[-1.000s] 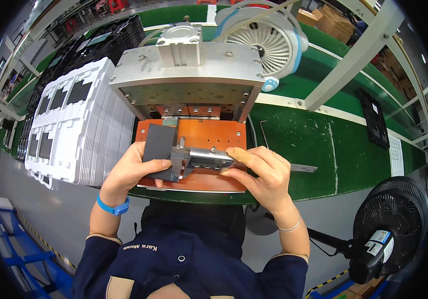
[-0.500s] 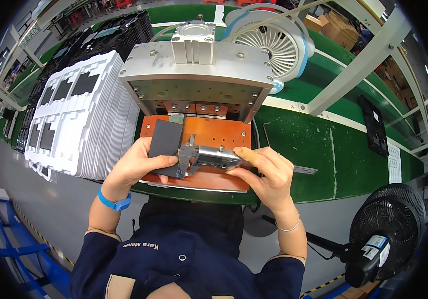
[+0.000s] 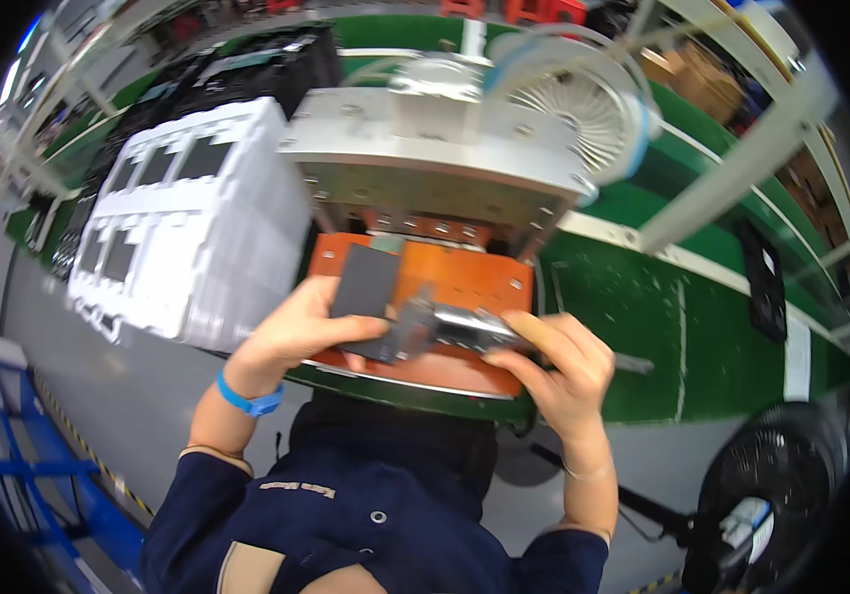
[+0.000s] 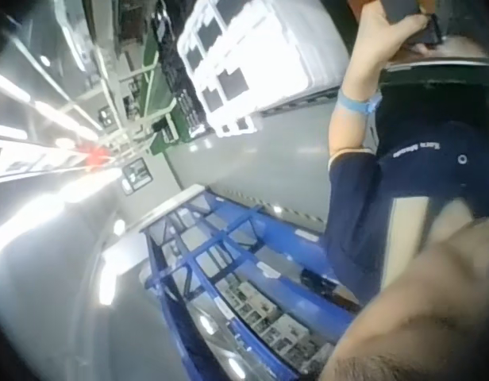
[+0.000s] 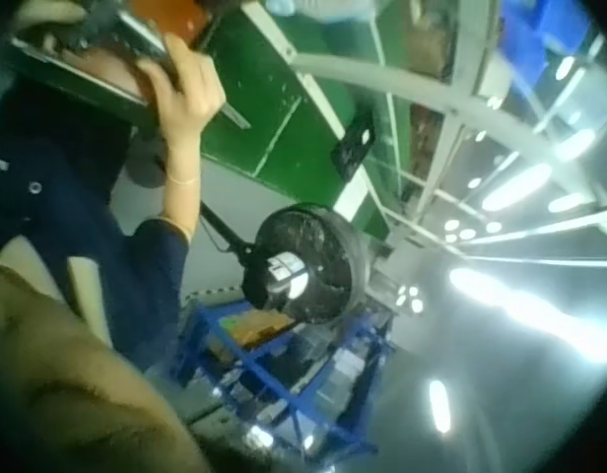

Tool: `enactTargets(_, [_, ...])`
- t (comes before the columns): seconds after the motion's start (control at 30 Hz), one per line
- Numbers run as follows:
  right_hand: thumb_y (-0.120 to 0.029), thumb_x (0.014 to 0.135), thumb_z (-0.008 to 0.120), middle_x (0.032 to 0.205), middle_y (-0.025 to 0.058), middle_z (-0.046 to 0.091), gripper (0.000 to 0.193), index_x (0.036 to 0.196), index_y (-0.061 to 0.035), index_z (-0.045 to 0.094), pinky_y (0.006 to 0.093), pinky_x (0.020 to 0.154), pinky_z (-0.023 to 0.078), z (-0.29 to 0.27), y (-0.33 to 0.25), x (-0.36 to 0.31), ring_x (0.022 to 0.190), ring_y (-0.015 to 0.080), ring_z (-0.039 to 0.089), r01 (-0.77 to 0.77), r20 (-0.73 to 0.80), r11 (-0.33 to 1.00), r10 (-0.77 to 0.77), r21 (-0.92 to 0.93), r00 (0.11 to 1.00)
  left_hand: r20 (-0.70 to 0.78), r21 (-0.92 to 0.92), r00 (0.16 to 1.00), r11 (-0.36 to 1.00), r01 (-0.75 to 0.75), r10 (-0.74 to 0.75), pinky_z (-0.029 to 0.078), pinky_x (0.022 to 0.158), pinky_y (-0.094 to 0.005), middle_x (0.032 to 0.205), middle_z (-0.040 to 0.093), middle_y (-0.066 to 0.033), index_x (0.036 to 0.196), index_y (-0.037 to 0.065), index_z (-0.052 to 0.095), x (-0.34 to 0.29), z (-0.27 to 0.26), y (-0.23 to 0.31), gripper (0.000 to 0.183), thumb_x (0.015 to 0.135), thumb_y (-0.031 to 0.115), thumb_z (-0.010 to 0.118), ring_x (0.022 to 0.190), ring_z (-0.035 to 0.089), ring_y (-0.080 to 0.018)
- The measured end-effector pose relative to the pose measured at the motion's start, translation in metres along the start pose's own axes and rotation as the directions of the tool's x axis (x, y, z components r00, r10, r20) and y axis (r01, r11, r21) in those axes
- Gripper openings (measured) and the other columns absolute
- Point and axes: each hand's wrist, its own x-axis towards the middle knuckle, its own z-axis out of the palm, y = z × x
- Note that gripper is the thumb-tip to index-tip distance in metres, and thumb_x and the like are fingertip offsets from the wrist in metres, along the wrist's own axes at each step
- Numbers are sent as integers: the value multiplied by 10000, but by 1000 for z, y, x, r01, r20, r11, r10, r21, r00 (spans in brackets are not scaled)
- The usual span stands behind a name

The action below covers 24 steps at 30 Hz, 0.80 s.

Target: The person repeatedly picks up small black rectangular components from a white tray and places them into a press machine. They operate the machine to press the components, then remove them and return them to the tray. The person also uses a caliper to measure one of the components during the process.

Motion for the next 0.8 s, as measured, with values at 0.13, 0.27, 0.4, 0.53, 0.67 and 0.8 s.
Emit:
enactTargets(0.13, [-235, 598, 898, 733, 25, 590, 499, 1001, -10, 708, 230, 505, 378, -26, 2, -22, 606, 112, 507, -102, -121, 988, 116, 114, 986, 61, 44, 982, 983, -179, 176, 530, 569, -217, 867, 684, -62, 1094, -6, 639, -34, 2, 0, 252, 946, 198, 646, 655, 682, -111])
enactTargets(0.27, [-4, 762, 750, 1079, 67, 586, 457, 1194, 40, 606, 220, 677, 457, -70, 38, -65, 844, 113, 553, -198, -282, 956, 256, 218, 925, -281, 605, 786, 738, -300, 550, 529, 703, -314, 919, 666, -117, 1164, 31, 649, -112, -13, 38, 234, 943, 50, 573, 839, 694, -204])
enactTargets(0.4, [4, 845, 689, 1041, 30, 567, 459, 1280, 49, 550, 203, 783, 444, -94, 90, -81, 895, 97, 536, -471, -160, 877, 480, 93, 863, -407, 897, 399, 443, 2, 822, 515, 837, -342, 1094, 653, -135, 1124, 58, 692, -135, -75, 45, 478, 731, -148, 514, 945, 648, -292])
enactTargets(0.53, [-82, 827, 756, 898, -13, 527, 418, 1203, 26, 609, 204, 657, 389, -93, 160, -116, 765, 59, 445, -676, -176, 735, 659, -58, 732, -324, 945, 510, 292, 144, 797, 457, 969, -339, 1234, 603, -160, 1187, 57, 673, -133, -108, 25, 472, 780, -120, 511, 1144, 583, -313])
enactTargets(0.67, [-175, 825, 778, 780, -1, 485, 358, 1104, 11, 655, 255, 576, 338, -88, 174, -131, 697, 80, 415, -687, -271, 634, 634, -355, 725, -346, 928, 621, 354, 116, 703, 349, 1092, -423, 1392, 520, -180, 1277, 46, 612, -157, -92, 20, 464, 843, -52, 477, 1323, 432, -374])
enactTargets(0.8, [-232, 840, 765, 821, 46, 491, 355, 1078, 7, 655, 307, 601, 394, -78, 179, -140, 693, 170, 478, -557, -264, 672, 495, -487, 828, -299, 954, 711, 224, 201, 636, 301, 1121, -461, 1442, 484, -168, 1298, 60, 602, -162, -82, 12, 412, 908, 41, 469, 1381, 366, -389])
